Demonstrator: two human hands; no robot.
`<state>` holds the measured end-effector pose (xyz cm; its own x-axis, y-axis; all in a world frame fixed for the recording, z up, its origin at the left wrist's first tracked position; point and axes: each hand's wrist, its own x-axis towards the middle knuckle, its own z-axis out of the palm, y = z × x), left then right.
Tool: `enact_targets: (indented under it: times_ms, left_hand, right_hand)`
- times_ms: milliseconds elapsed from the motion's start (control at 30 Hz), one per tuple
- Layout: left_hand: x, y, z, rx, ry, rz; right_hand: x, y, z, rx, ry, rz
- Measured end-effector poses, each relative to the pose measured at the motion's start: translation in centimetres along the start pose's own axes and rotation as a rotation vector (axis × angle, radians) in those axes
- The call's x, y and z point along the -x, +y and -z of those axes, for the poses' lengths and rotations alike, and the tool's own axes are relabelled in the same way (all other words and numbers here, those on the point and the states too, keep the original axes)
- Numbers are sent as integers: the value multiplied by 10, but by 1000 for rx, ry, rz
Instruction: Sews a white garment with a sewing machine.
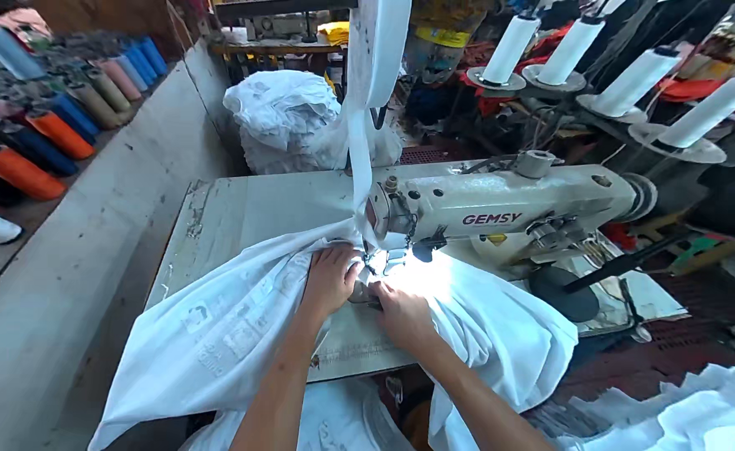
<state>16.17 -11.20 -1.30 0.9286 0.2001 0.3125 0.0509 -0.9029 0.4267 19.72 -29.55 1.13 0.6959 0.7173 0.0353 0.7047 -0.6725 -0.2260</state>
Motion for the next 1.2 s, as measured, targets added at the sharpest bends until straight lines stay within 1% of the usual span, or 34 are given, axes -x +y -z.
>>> enact_targets:
  times_ms: [33, 133, 167, 233, 267, 300, 333, 367, 400, 433, 500, 533, 600, 633, 667, 733, 767, 800, 833, 933, 967, 1033, 1100, 1133, 1200]
  left_hand:
    - [-4, -1, 0, -7, -9, 10]
    - [-13, -6, -5, -12, 40, -4]
    - [-15, -9, -5, -11, 46, -7]
    - [-21, -16, -4, -10, 41, -10]
    - [-25, -19, -3, -7, 41, -2]
    - [-29, -21, -3, -8, 34, 20]
    - [-33, -21, -5, -5, 28, 51]
    - [-38, -21, -6, -6, 32, 90]
    - [-43, -22, -8, -6, 48, 129]
    - [-47, -21, -9, 0, 59, 167]
    - [-55, -19, -7, 5, 30, 241]
    - [-57, -18, -8, -1, 38, 258]
    - [-61, -20, -12, -18, 86, 262]
    - [-63, -22, -14, -22, 111, 257]
    - [-65, -23, -15, -21, 131, 247]
    - [-71, -27, -17, 18, 161, 222]
    - [-73, -28, -18, 36, 174, 215]
    - [-75, -29, -18, 53, 186, 210]
    - [-77, -30, -18, 63, 193, 207]
    - [-78, -32, -18, 63, 192, 197]
    - [-79, -32, -17, 64, 202, 196]
    - [-79, -31, -18, 55, 230, 204]
    - [-80, -30, -16, 43, 235, 229]
    - [-80, -31, -14, 50, 227, 240]
    - [-87, -34, -13, 105, 186, 251]
  right_hand:
    - [-1, 1, 2, 1, -22, 2]
    - [-7, 10, 14, 5, -165, 28]
    - [-8, 20, 12, 0, -141, 70]
    - [-14, 47, 10, -21, -26, 111]
    - [-21, 61, 13, -22, 6, 76]
    - [-30, 74, 19, -21, 1, 15]
    - [-37, 82, 25, -33, -9, -41]
    - [-42, 87, 29, -67, 16, -58]
    - [-45, 89, 30, -103, 54, -26]
    - [-47, 89, 27, -115, 86, 45]
    - [-51, 92, 17, -63, 88, 165]
    - [-55, 95, 11, -38, 121, 203]
    - [-65, 103, -2, -104, 212, 195]
    - [-72, 108, -8, -130, 195, 160]
    - [-78, 112, -13, -95, 121, 130]
    - [-93, 115, -20, 21, -165, 70]
    - [-102, 114, -25, 47, -281, 36]
    - [-109, 112, -29, 58, -338, 23]
    - [-114, 113, -34, 46, -339, 39]
    - [-129, 136, -69, -4, -234, 115]
    - [-128, 135, -69, -4, -221, 106]
    - [-121, 130, -58, -4, -218, 63]
    - [-111, 121, -44, 17, -177, 40]
    - [-112, 120, -44, 27, -166, 44]
    - [-121, 124, -52, 62, -215, 63]
